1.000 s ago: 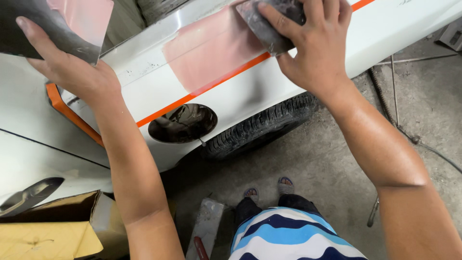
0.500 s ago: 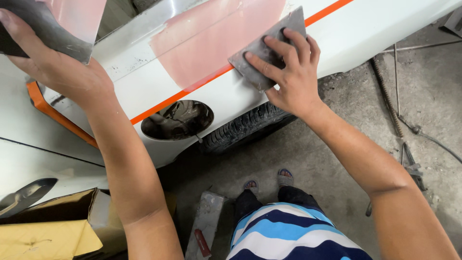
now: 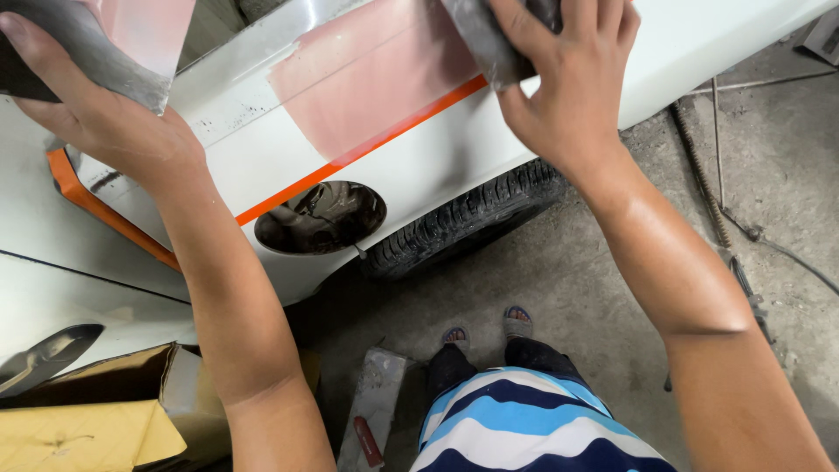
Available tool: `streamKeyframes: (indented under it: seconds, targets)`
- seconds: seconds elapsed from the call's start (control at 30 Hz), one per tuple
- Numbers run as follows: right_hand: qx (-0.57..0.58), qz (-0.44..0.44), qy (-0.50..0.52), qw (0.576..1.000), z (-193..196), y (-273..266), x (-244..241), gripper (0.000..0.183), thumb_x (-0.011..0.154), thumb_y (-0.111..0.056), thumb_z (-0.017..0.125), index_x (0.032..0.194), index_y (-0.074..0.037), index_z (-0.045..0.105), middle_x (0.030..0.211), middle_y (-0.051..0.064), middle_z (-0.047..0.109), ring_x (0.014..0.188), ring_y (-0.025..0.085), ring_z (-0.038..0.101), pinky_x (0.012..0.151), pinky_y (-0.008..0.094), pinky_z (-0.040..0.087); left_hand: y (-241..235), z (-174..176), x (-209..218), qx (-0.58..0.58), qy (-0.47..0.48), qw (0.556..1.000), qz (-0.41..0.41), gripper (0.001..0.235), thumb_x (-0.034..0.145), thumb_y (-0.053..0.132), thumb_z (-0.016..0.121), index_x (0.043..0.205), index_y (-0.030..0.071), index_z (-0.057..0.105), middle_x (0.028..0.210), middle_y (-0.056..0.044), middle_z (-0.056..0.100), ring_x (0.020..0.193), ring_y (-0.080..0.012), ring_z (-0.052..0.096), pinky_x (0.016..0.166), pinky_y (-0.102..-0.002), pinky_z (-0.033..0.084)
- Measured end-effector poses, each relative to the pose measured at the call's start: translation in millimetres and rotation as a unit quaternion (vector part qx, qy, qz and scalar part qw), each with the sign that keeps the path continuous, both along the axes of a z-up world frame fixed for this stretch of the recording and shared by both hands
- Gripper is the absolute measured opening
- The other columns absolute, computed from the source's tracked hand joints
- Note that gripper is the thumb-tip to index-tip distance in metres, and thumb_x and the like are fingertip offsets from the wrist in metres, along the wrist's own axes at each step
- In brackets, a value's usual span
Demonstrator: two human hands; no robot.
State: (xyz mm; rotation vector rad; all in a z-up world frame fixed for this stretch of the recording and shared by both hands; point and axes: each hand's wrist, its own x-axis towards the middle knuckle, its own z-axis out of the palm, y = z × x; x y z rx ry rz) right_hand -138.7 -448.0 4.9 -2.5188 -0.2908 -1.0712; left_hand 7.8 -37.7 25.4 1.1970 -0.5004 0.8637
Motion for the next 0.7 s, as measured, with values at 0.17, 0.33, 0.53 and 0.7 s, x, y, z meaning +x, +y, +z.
streamKeyframes:
  seconds: [0.17,0.33,0.53,0.7]
  targets:
    - [0.040,-0.048,0.020,0.998,8,16,14,0.048,0.092,-0.016,0.080,0.139,-0.021,0.068,0.135,0.014,0.049,0.130,0.038,0.040,0.107,0.052,0.032,-1,0,-3,0.007,0.007,1.000,-0.003,0.079,0.100,0.052,0.072,0.147,-0.001,0.036,0.145,-0.025,0.053,0.140,-0.0357,0.062,0.117,-0.051,0.054]
    - [0.035,0.009,0.021,0.999,-19,50,1,0.075,0.081,-0.011,0.081,0.151,-0.023,0.060,0.148,0.011,0.044,0.147,0.038,0.034,0.121,0.053,0.029,-3,0,-1,0.006,0.004,1.000,0.005,0.081,0.100,0.052,0.072,0.148,-0.001,0.033,0.146,-0.026,0.052,0.141,-0.0364,0.061,0.118,-0.051,0.054]
    - [-0.017,0.043,0.019,0.999,-55,60,-16,0.078,0.082,-0.015,0.085,0.154,-0.030,0.061,0.155,0.007,0.044,0.148,0.036,0.031,0.123,0.054,0.026,0,-4,-6,-0.002,0.009,1.000,-0.007,0.084,0.101,0.051,0.072,0.152,0.000,0.028,0.150,-0.026,0.051,0.145,-0.0357,0.059,0.119,-0.049,0.051]
    - [-0.099,0.028,0.053,0.993,-63,43,-29,0.082,0.075,-0.017,0.082,0.153,-0.032,0.062,0.152,0.006,0.047,0.146,0.034,0.034,0.119,0.055,0.026,-1,-3,-2,-0.008,0.024,1.000,0.003,0.087,0.099,0.052,0.073,0.150,-0.005,0.031,0.146,-0.029,0.053,0.141,-0.0381,0.062,0.120,-0.053,0.053]
